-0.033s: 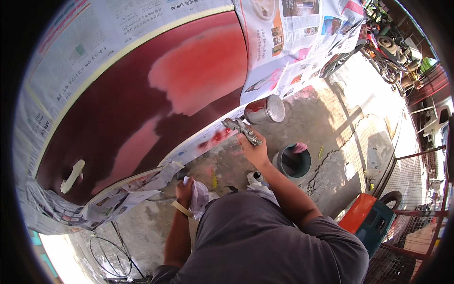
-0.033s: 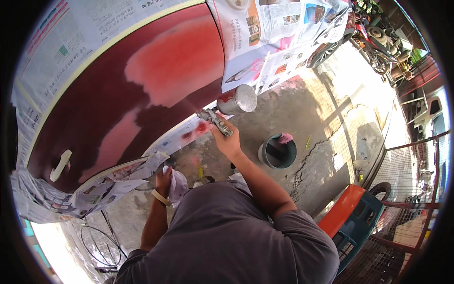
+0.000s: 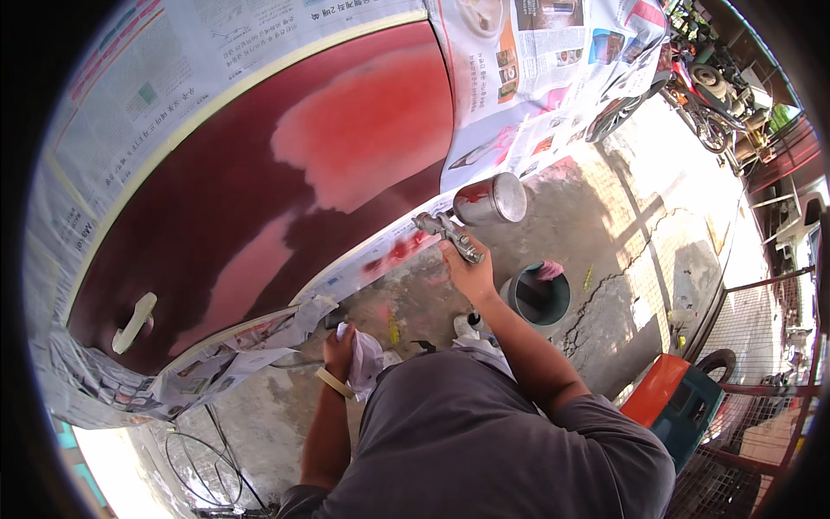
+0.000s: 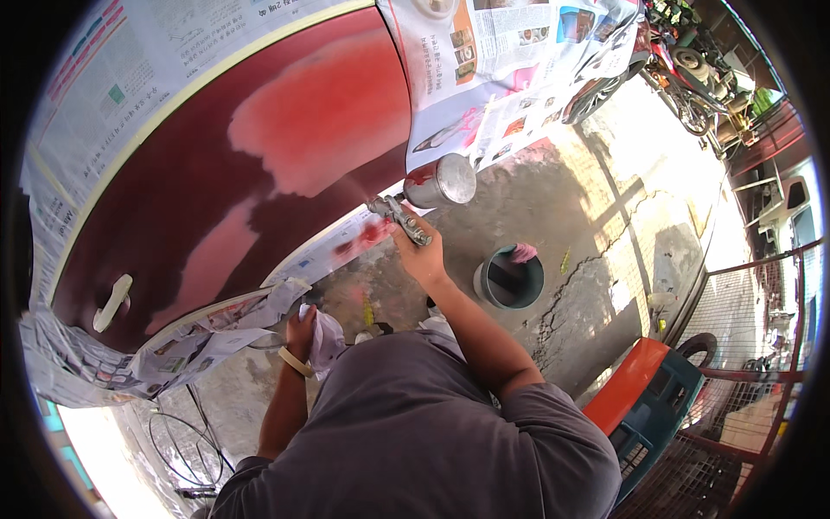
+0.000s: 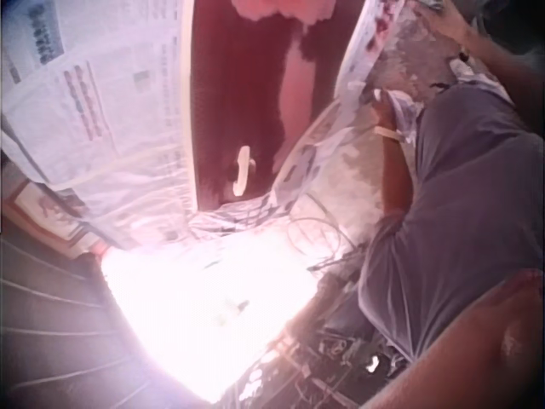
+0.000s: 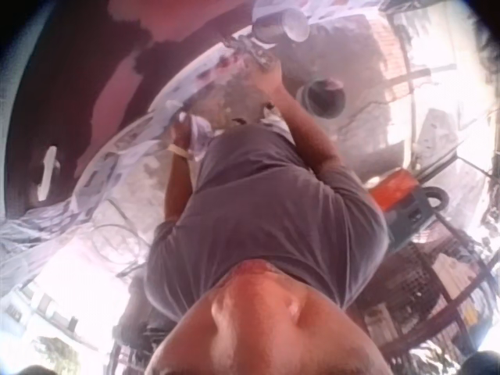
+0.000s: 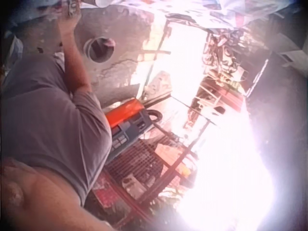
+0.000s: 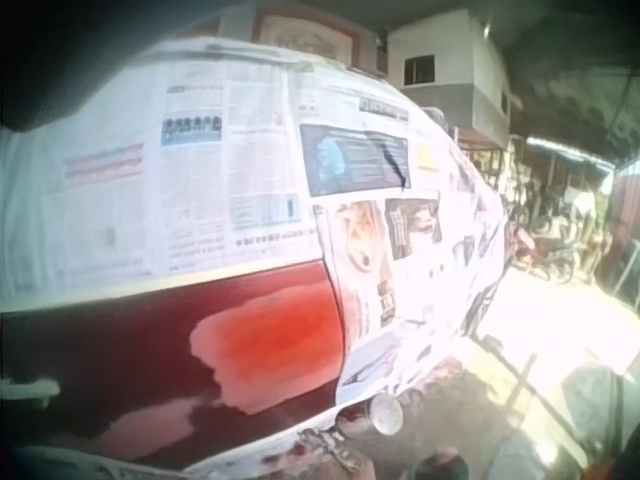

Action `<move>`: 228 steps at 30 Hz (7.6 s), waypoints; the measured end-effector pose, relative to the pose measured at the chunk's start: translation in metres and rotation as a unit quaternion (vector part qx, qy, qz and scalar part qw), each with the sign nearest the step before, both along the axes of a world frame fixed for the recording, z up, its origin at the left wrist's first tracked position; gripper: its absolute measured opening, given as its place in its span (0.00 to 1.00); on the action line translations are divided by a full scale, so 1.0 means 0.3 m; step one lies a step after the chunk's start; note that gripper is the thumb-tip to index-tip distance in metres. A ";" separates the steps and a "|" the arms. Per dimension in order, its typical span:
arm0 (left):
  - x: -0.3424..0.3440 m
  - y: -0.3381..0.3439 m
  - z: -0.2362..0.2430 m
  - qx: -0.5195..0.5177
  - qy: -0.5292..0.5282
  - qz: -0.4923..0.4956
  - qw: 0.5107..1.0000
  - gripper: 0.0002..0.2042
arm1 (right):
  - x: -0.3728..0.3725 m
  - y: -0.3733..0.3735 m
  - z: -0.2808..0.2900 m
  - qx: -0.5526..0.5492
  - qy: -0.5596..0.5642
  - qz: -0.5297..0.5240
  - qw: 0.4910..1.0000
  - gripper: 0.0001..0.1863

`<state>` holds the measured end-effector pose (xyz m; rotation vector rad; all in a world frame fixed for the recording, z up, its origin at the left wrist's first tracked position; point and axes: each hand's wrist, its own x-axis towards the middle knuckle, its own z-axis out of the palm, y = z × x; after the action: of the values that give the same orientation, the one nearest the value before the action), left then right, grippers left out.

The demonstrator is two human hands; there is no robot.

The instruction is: The person applies masking tape over newspaper covering a car's hood, then uses a spray gun to apply red paint to the exposed surface. They walk through the garage, retrieve a small metal part, and clean it with a cloth and solvent.

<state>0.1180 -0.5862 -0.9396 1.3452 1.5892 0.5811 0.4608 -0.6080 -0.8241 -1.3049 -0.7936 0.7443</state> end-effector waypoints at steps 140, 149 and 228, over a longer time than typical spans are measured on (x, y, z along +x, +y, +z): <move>1.500 -1.680 0.740 -0.137 -0.398 -0.550 0.721 0.22 | 0.662 -2.404 0.528 -0.122 0.025 -0.052 0.991 0.32; 1.349 -1.628 0.802 -0.150 -0.383 -0.465 0.784 0.17 | 0.553 -2.300 0.550 -0.111 0.017 -0.015 0.994 0.31; 0.984 -1.490 0.898 -0.100 -0.649 -0.249 0.712 0.18 | 0.485 -2.108 0.432 0.083 -0.026 0.093 0.992 0.26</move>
<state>0.4132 -1.0331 -0.6702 0.7357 0.0905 0.7178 0.6062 -1.2403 -0.6945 -1.1147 -1.0070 0.7761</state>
